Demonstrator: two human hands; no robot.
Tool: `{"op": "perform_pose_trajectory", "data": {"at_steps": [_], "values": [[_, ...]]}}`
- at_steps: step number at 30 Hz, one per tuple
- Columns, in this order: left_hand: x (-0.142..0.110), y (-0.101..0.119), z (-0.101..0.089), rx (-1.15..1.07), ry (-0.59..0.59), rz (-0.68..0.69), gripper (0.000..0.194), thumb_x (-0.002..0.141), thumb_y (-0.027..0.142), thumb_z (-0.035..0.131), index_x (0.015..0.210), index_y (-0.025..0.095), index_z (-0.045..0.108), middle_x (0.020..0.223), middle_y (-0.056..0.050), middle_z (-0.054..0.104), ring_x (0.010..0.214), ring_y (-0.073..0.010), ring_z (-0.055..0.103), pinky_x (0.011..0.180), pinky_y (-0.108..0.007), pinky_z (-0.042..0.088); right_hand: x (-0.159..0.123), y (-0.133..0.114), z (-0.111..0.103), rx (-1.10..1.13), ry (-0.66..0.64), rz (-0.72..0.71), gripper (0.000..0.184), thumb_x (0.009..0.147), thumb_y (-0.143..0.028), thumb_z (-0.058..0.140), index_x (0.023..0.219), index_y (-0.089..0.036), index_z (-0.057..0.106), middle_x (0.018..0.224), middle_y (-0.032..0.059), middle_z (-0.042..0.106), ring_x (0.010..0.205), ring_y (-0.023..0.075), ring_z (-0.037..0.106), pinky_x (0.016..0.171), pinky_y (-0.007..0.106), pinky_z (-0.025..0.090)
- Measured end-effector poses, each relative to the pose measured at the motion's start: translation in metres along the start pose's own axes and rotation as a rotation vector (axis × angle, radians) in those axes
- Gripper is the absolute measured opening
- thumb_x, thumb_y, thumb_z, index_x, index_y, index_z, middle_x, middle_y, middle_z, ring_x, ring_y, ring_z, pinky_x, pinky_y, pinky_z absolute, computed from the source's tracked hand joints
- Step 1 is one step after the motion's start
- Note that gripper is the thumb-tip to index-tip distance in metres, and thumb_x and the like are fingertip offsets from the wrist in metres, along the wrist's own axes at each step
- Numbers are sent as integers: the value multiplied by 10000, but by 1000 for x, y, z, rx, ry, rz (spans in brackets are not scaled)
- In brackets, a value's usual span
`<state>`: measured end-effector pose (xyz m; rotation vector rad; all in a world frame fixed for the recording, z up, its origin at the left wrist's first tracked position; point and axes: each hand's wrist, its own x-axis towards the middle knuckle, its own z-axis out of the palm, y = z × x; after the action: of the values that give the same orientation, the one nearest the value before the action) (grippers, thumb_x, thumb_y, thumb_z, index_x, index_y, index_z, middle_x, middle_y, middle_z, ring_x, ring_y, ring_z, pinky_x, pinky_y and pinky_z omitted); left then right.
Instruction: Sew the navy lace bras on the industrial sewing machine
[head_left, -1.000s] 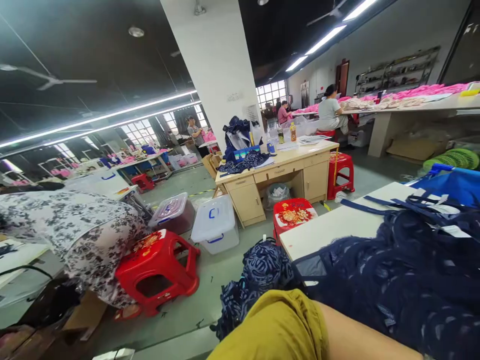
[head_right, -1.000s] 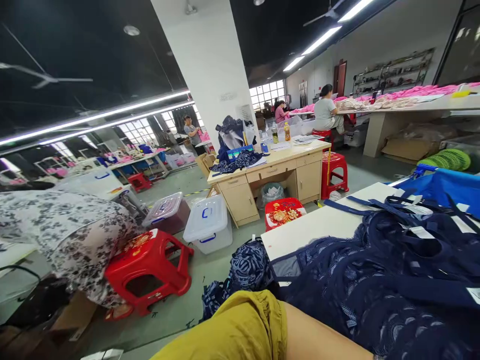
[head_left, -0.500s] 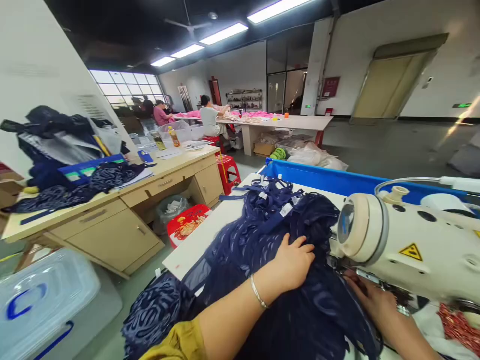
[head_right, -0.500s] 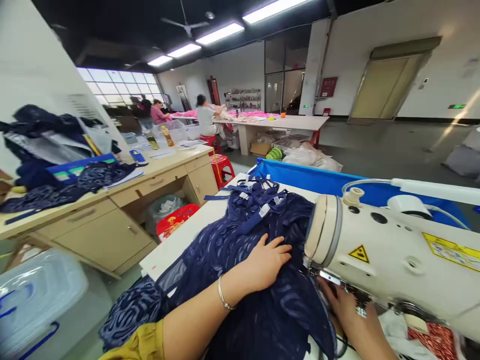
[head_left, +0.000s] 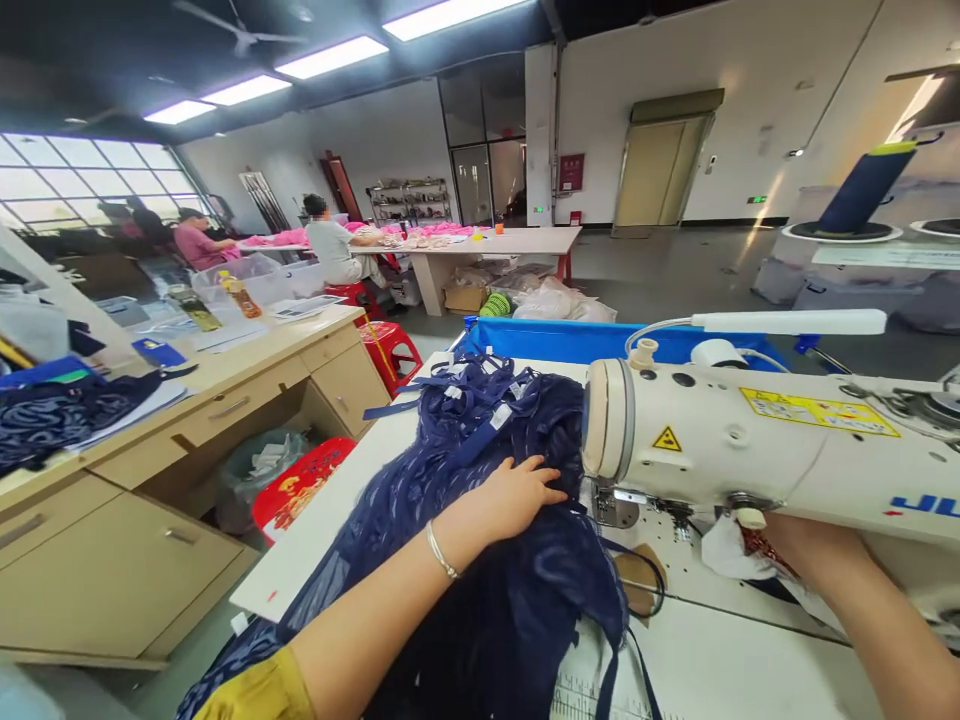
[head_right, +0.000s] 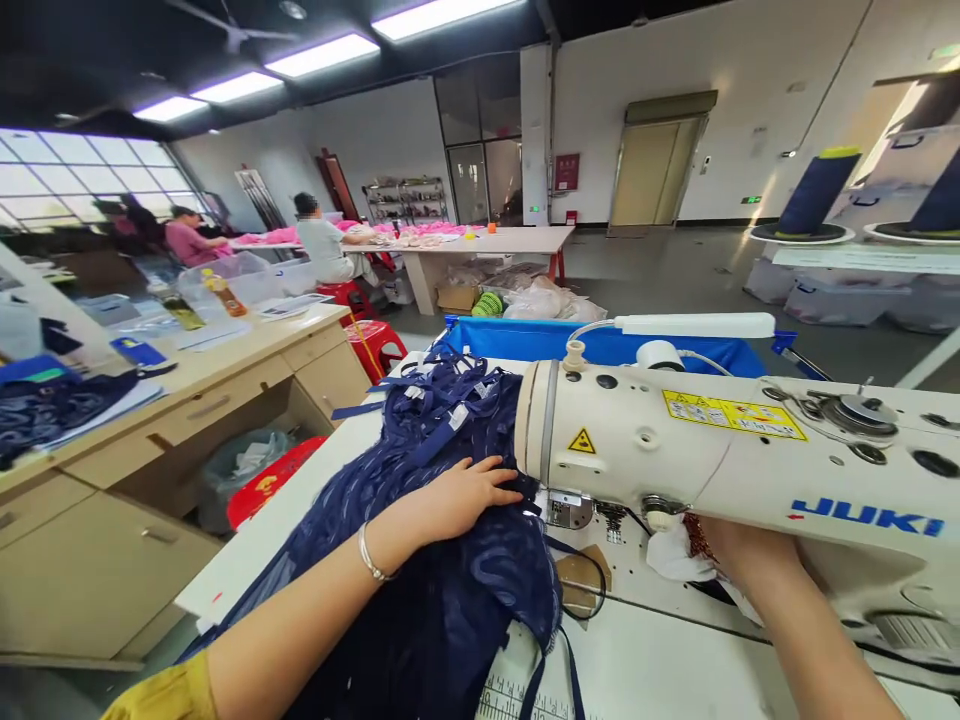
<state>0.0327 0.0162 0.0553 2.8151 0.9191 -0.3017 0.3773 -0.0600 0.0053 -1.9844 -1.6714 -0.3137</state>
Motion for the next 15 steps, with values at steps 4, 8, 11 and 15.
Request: {"op": "perform_pose_trajectory", "data": {"at_steps": [4,8,11,15], "values": [[15,20,-3,13,165,19,227,979,236,514,1103,167,691,1252,-125,663,1250,-272,572,1132,-493,361,0,-7,0,18,16,25,642,738,-322,414,1342,-192,590,1466,110,510,1386,329,390,1116,488,357],[33,34,18,16,228,-22,230,986,279,518,1055,131,680,1118,-125,701,1181,-266,610,1111,-451,388,0,-8,1,-2,16,-1,634,750,-321,393,1338,-197,591,1421,112,550,1374,354,399,1094,532,370],[41,31,41,23,243,-9,319,996,326,513,1199,114,637,1209,-139,670,1239,-248,580,1137,-409,365,-1,-8,2,-2,-12,12,601,779,-321,402,1337,-210,594,1413,113,557,1363,361,410,1089,521,384],[44,21,55,29,231,16,438,1013,381,469,1354,119,551,1341,-154,616,1315,-248,530,1177,-430,314,-2,-11,1,7,16,59,603,826,-314,375,1402,-211,521,1447,94,520,1367,340,405,1118,519,360]]}}
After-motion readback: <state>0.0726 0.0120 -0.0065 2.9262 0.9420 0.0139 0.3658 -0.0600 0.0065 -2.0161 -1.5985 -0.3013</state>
